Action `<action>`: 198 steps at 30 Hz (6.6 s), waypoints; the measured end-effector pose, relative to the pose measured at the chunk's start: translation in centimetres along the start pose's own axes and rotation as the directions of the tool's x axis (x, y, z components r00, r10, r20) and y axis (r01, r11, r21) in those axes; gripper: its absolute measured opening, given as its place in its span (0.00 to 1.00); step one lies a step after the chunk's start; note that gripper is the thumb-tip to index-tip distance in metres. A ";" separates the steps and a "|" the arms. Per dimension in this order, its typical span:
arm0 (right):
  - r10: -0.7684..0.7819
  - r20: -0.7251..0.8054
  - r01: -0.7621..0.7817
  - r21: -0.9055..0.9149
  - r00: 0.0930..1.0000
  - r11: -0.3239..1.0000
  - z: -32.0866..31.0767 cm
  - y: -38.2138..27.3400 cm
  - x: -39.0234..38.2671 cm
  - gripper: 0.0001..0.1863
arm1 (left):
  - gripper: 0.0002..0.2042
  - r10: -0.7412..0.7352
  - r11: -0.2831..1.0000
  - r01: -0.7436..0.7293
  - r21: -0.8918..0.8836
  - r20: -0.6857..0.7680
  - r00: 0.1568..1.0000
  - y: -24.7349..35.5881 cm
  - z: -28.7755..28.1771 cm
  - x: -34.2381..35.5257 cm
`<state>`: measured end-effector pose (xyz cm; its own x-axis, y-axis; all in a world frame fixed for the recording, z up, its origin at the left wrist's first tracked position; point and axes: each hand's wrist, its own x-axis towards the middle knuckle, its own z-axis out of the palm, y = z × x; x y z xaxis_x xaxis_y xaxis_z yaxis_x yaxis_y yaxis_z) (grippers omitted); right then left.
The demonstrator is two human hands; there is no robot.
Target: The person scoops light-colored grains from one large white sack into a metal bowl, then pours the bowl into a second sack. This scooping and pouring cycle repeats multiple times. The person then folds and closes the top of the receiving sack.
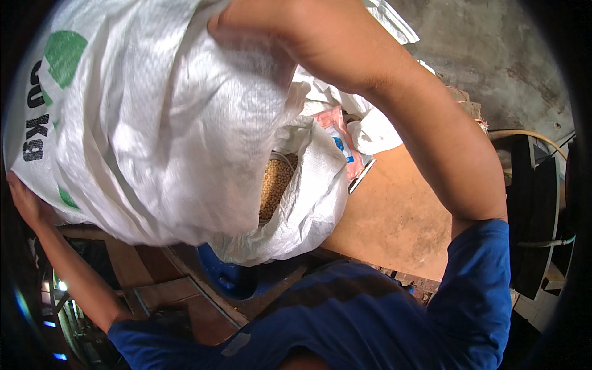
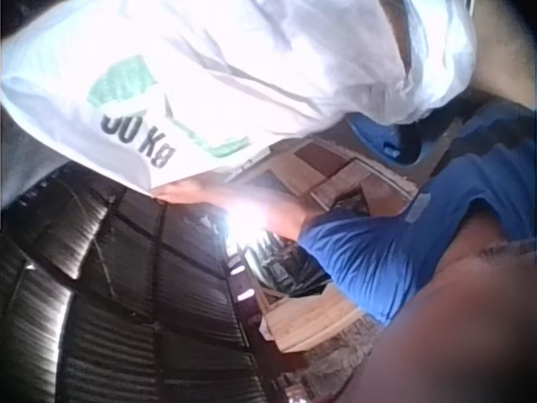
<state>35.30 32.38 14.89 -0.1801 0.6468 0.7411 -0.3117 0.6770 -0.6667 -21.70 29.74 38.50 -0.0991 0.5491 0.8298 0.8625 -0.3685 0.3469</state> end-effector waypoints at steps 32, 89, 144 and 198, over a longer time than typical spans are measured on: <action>0.127 -0.055 -0.135 -0.176 0.990 0.975 3.2 -3.0 -1.4 0.29 | 0.31 -0.073 0.983 0.043 -0.180 -0.159 0.985 -1.9 -4.5 -2.9; -0.038 -0.330 -0.033 -0.206 0.943 0.978 7.7 -5.6 13.6 0.16 | 0.21 -0.115 0.984 0.124 0.125 -0.073 0.991 -1.3 -8.9 -21.7; 0.040 -0.479 -0.009 0.066 0.877 0.998 11.1 -5.4 16.0 0.22 | 0.49 -0.320 0.707 0.276 -0.651 0.053 0.946 -0.8 6.1 -37.6; 0.542 -0.821 -0.961 0.266 -0.182 0.079 -25.7 -13.4 -44.7 0.39 | 0.30 0.629 0.703 0.189 -0.685 0.724 0.283 33.1 32.6 -44.9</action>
<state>71.46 3.46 -11.34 0.6294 0.5370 -0.5617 -0.0996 -0.6611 -0.7437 27.49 17.28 -1.51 0.8740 0.4664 0.1364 0.2479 -0.6694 0.7004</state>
